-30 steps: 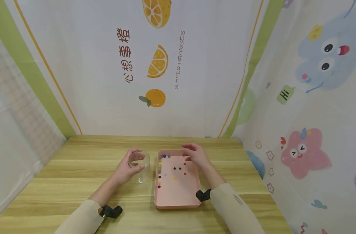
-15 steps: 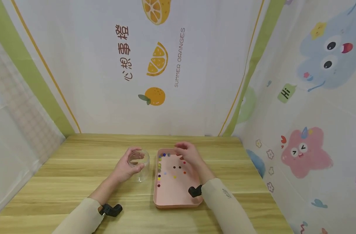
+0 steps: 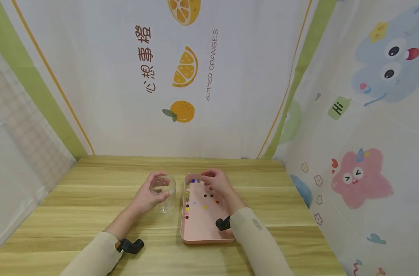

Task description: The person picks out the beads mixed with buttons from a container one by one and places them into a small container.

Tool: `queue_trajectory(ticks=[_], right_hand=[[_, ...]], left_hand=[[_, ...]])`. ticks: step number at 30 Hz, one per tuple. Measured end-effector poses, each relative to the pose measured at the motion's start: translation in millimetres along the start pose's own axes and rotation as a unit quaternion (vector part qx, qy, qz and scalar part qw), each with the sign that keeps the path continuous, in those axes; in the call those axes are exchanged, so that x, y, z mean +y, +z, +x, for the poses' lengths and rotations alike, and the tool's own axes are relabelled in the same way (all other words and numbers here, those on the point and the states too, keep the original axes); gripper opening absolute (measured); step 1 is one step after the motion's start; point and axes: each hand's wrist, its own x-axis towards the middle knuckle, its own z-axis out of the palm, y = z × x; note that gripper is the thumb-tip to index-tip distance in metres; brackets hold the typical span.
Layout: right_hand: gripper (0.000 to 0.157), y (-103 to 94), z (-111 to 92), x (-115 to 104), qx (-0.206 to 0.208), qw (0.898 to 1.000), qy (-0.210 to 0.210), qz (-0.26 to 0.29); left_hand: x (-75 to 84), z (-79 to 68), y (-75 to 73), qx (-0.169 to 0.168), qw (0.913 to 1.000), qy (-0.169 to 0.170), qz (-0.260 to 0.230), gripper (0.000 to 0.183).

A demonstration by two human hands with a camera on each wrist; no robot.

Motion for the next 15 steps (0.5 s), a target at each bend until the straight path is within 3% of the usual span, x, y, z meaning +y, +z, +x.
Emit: queue_trajectory(ticks=[10, 15], right_hand=[[0.031, 11.0, -1, 8, -0.070, 0.997, 0.000, -0.045], [0.028, 14.9, -1, 10, -0.082, 0.993, -0.012, -0.081]], left_hand=[[1.1, -1.2, 1.5, -0.001, 1.0000, 0.007, -0.003, 0.074], [0.8, -1.2, 1.3, -0.001, 0.9999, 0.010, -0.004, 0.075]])
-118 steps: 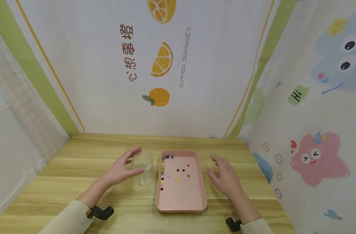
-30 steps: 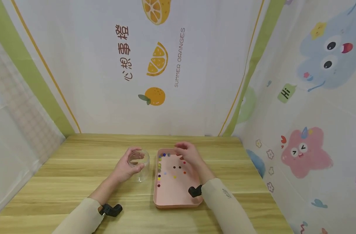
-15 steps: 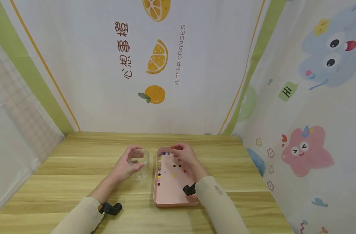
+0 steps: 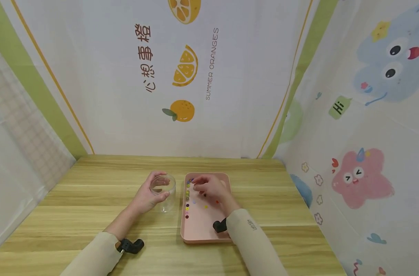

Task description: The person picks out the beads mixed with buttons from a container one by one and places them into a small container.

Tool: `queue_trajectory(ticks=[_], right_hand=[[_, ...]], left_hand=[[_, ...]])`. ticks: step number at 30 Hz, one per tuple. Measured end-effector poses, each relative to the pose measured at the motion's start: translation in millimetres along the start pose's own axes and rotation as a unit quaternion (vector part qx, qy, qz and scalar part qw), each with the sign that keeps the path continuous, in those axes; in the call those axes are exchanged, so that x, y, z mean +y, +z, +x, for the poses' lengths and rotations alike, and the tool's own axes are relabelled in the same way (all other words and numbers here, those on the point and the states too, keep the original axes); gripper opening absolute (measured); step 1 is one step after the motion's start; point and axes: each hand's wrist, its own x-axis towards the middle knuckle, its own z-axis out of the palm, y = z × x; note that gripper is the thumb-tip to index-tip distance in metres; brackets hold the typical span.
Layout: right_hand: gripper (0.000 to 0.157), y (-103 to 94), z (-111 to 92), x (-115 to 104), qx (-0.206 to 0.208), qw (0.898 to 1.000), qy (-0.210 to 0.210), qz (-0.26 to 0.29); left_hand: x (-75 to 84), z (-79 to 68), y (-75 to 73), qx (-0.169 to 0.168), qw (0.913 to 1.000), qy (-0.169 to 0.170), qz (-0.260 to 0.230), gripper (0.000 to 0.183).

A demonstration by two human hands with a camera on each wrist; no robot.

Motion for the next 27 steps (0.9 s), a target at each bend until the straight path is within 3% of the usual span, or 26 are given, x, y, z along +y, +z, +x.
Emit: queue_trajectory(ticks=[5, 14, 27], right_hand=[[0.028, 3.3, 2, 3, -0.009, 1.000, 0.004, 0.001], [0.032, 9.3, 5, 6, -0.044, 0.998, -0.002, 0.054], [0.026, 13.8, 16, 13, -0.072, 0.993, 0.013, 0.092]], left_hand=[[-0.3, -0.4, -0.2, 0.000, 1.0000, -0.001, -0.002, 0.075], [0.2, 0.7, -0.8, -0.002, 1.0000, -0.003, -0.004, 0.076], [0.8, -0.4, -0.8, -0.003, 1.0000, 0.001, -0.001, 0.077]])
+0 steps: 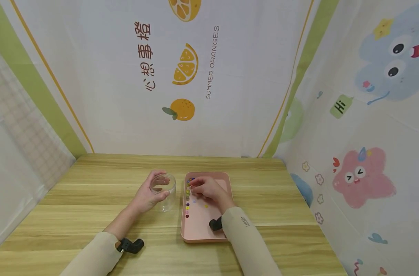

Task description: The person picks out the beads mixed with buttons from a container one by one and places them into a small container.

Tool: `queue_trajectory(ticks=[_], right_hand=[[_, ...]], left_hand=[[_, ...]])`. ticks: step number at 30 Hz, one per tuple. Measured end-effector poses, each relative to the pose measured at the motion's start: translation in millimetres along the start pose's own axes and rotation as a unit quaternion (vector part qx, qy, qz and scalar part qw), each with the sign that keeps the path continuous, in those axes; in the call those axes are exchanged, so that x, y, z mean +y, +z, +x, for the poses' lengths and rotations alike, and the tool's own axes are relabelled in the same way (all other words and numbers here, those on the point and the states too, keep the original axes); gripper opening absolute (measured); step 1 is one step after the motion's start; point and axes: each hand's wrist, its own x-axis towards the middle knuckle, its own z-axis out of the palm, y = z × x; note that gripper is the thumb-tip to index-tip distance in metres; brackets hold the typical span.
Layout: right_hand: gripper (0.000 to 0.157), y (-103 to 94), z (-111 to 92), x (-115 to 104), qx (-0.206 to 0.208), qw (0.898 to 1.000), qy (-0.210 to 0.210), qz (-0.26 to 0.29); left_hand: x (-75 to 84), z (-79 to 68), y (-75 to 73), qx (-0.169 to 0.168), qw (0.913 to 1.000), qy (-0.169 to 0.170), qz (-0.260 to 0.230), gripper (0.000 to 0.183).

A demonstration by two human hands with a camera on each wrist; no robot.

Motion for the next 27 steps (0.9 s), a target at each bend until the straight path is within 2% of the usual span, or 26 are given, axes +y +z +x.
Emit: queue_trajectory(ticks=[9, 22, 27], right_hand=[[0.028, 3.3, -0.9, 2.3, -0.005, 1.000, -0.003, 0.005], [0.027, 6.2, 4.2, 2.7, 0.016, 0.997, 0.006, -0.079], [0.026, 7.3, 3.8, 2.6, 0.019, 0.997, 0.004, -0.080]], left_hand=[[-1.5, -0.1, 2.0, 0.002, 1.0000, 0.009, -0.003, 0.076], [-1.4, 0.4, 1.5, 0.006, 1.0000, 0.006, 0.000, 0.077], [-1.7, 1.1, 1.4, 0.007, 1.0000, 0.005, 0.001, 0.077]])
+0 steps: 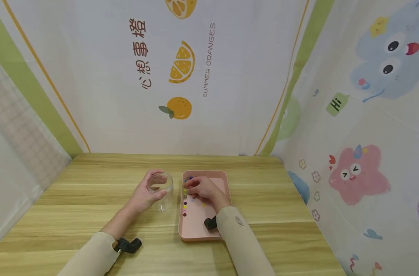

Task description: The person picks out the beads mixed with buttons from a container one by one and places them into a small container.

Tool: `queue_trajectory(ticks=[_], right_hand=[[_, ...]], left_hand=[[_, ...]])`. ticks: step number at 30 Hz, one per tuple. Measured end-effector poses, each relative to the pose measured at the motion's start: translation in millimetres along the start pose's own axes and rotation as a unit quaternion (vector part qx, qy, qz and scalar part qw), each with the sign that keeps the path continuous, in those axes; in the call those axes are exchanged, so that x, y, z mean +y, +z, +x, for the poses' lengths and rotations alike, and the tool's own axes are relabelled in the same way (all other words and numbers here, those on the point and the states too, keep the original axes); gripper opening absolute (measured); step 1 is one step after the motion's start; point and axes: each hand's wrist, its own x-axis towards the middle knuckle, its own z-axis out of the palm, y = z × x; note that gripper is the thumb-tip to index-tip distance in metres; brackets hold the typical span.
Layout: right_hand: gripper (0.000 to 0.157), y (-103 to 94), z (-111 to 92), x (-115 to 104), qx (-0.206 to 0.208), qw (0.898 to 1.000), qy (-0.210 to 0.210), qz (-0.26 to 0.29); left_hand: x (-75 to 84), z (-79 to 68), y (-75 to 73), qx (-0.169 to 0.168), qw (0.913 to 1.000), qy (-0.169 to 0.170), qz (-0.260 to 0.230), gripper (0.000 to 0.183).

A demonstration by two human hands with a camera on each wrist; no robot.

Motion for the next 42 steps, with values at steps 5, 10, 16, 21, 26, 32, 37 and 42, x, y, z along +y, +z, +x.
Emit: queue_trajectory(ticks=[5, 10, 16, 21, 26, 32, 37, 42], right_hand=[[0.022, 1.9, 2.0, -2.1, 0.004, 1.000, 0.005, -0.004], [0.020, 3.4, 1.4, -0.7, 0.008, 1.000, 0.009, -0.011], [0.017, 2.0, 2.1, -1.2, 0.019, 1.000, 0.011, -0.014], [0.016, 1.1, 3.2, -1.5, 0.015, 1.000, 0.006, -0.004], [0.017, -0.5, 0.0, -2.3, 0.008, 1.000, 0.007, 0.018], [0.019, -1.0, -1.3, -2.2, 0.005, 0.999, 0.002, 0.045], [0.019, -1.2, -0.2, -0.8, 0.010, 0.998, -0.005, 0.055], [0.022, -3.5, -1.3, -1.2, 0.015, 0.996, -0.013, 0.091]], left_hand=[[-1.8, -0.8, -0.9, 0.006, 1.0000, 0.004, 0.001, 0.075], [-3.9, -1.6, -0.3, 0.004, 1.0000, 0.006, 0.003, 0.073], [-3.5, 1.6, 0.1, 0.001, 0.9999, 0.011, 0.009, 0.075], [-3.0, 2.6, -0.1, 0.003, 0.9999, 0.011, 0.007, 0.076], [-1.5, 1.2, 0.2, 0.002, 1.0000, 0.008, 0.002, 0.076], [-0.5, 0.0, 0.3, 0.003, 0.9999, 0.010, -0.001, 0.075], [-1.2, -0.4, 0.1, 0.004, 1.0000, 0.008, 0.001, 0.074], [-2.0, -0.1, 0.2, 0.003, 1.0000, 0.003, -0.001, 0.075]])
